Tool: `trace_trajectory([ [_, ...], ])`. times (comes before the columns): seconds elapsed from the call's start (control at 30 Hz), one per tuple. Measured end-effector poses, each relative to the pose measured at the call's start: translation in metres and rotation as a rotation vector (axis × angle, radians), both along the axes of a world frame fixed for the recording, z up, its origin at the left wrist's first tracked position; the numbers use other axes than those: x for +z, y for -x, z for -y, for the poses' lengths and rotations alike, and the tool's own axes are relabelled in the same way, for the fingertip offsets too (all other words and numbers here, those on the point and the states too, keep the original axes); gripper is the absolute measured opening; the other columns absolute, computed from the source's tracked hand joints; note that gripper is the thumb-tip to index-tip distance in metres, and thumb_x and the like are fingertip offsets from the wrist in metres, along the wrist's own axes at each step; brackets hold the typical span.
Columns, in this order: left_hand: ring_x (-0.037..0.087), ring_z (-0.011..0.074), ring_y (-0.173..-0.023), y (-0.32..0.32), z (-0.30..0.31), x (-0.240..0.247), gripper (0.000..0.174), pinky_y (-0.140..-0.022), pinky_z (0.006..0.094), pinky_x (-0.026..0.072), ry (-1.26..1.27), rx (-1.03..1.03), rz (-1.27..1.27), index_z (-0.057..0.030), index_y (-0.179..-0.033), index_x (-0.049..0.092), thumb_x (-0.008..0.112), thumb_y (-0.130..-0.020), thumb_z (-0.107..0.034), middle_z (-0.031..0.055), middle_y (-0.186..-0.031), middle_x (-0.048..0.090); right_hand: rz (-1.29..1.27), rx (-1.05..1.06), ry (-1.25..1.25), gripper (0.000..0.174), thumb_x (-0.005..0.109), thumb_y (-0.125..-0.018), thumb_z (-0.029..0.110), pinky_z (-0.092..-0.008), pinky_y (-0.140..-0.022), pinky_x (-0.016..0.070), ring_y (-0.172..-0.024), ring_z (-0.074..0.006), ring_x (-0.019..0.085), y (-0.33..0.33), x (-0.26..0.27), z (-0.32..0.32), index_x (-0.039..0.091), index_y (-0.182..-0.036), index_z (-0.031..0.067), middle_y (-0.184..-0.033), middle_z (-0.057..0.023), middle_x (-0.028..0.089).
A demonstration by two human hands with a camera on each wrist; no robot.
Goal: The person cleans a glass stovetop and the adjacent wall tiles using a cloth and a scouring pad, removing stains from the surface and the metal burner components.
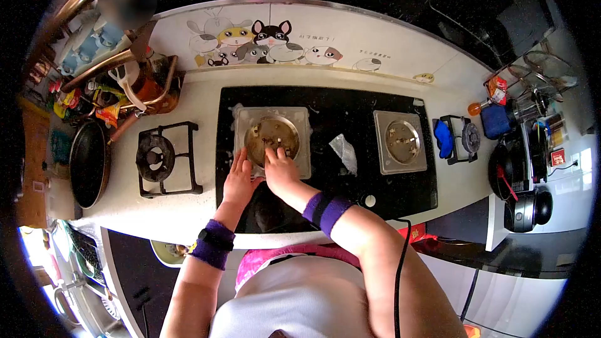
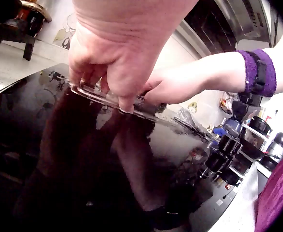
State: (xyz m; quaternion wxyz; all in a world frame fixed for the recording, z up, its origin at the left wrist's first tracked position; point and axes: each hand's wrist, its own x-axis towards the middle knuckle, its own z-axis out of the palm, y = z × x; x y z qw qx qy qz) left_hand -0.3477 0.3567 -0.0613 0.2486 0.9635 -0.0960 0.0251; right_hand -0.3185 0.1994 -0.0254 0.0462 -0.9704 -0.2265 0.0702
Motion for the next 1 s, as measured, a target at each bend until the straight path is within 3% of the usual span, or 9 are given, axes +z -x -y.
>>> trace_trajectory([
  [0.1, 0.033, 0.0355, -0.146, 0.002, -0.002, 0.001, 0.057, -0.115, 0.0397, 0.0375, 0.008, 0.002, -0.004, 0.0007, -0.119, 0.051, 0.081, -0.076, -0.022, 0.0215, -0.156, 0.036, -0.066, 0.09, -0.021, 0.035, 0.057, -0.086, 0.011, -0.0399, -0.092, 0.0534, -0.116, -0.0316, 0.053, 0.01, -0.002, 0.015, 0.063, -0.118, -0.002, -0.138, -0.0105, 0.05],
  [0.2, 0.033, 0.035, -0.146, 0.003, -0.002, 0.002, 0.056, -0.115, 0.0396, 0.037, -0.015, -0.004, -0.014, 0.0005, -0.119, 0.052, 0.081, -0.077, -0.022, 0.021, -0.157, 0.035, -0.052, -0.013, 0.128, 0.034, 0.056, -0.087, 0.011, -0.0405, -0.091, 0.0526, -0.118, -0.0324, 0.052, -0.001, -0.001, 0.018, 0.064, -0.117, -0.0024, -0.139, -0.0122, 0.049],
  [0.33, 0.033, 0.0346, -0.146, 0.001, -0.002, -0.005, 0.056, -0.116, 0.0396, 0.0355, -0.022, -0.004, 0.001, 0.0007, -0.119, 0.052, 0.081, -0.077, -0.023, 0.0208, -0.157, 0.035, 0.057, -0.112, 0.114, 0.035, 0.055, -0.087, 0.013, -0.0404, -0.093, 0.0506, -0.121, -0.0324, 0.05, -0.003, -0.013, -0.001, 0.065, -0.116, -0.0032, -0.132, -0.0127, 0.051],
  [0.47, 0.032, 0.0366, -0.147, 0.001, -0.002, 0.004, 0.055, -0.116, 0.0391, 0.0364, -0.024, -0.021, -0.062, 0.0023, -0.121, 0.05, 0.079, -0.081, -0.023, 0.0238, -0.157, 0.032, -0.037, 0.066, 0.044, 0.031, 0.056, -0.085, 0.011, -0.0384, -0.09, 0.0519, -0.116, -0.0286, 0.052, 0.015, 0.005, 0.018, 0.067, -0.112, 0.0004, -0.123, -0.0083, 0.057],
  [0.57, 0.03, 0.0377, -0.147, 0.004, -0.001, 0.003, 0.053, -0.116, 0.0411, 0.0353, -0.055, -0.024, -0.022, 0.0, -0.123, 0.051, 0.077, -0.082, -0.022, 0.0235, -0.157, 0.032, -0.016, 0.223, 0.044, 0.029, 0.06, -0.085, 0.011, -0.0398, -0.091, 0.0508, -0.113, -0.0277, 0.049, 0.004, 0.002, 0.059, 0.069, -0.11, -0.0006, -0.121, -0.0094, 0.056],
  [0.63, 0.03, 0.0385, -0.147, 0.007, 0.003, 0.003, 0.05, -0.116, 0.0435, 0.0345, -0.095, -0.024, -0.014, -0.0047, -0.125, 0.052, 0.075, -0.084, -0.022, 0.0233, -0.158, 0.031, 0.056, 0.318, 0.04, 0.031, 0.061, -0.084, 0.011, -0.0386, -0.091, 0.0492, -0.11, -0.0237, 0.051, -0.013, 0.021, 0.085, 0.069, -0.113, 0.0035, -0.116, -0.0025, 0.06],
  [0.77, 0.026, 0.0379, -0.149, 0.011, 0.008, -0.003, 0.05, -0.117, 0.0467, 0.031, -0.17, -0.03, 0.008, -0.0192, -0.134, 0.055, 0.071, -0.087, -0.023, 0.0243, -0.159, 0.027, 0.145, 0.517, -0.008, 0.03, 0.058, -0.087, 0.014, -0.037, -0.089, 0.0456, -0.112, -0.0204, 0.052, -0.036, 0.016, 0.105, 0.07, -0.114, 0.0104, -0.116, 0.0038, 0.061],
  [1.0, 0.025, 0.0384, -0.149, 0.013, 0.01, -0.013, 0.047, -0.117, 0.0475, 0.0305, -0.242, -0.03, 0.029, -0.0233, -0.137, 0.057, 0.066, -0.09, -0.025, 0.0259, -0.159, 0.025, 0.177, 0.65, 0.048, 0.035, 0.057, -0.089, 0.014, -0.0381, -0.094, 0.0449, -0.124, -0.0212, 0.051, -0.064, 0.013, 0.13, 0.067, -0.123, 0.0133, -0.13, 0.0026, 0.059],
])
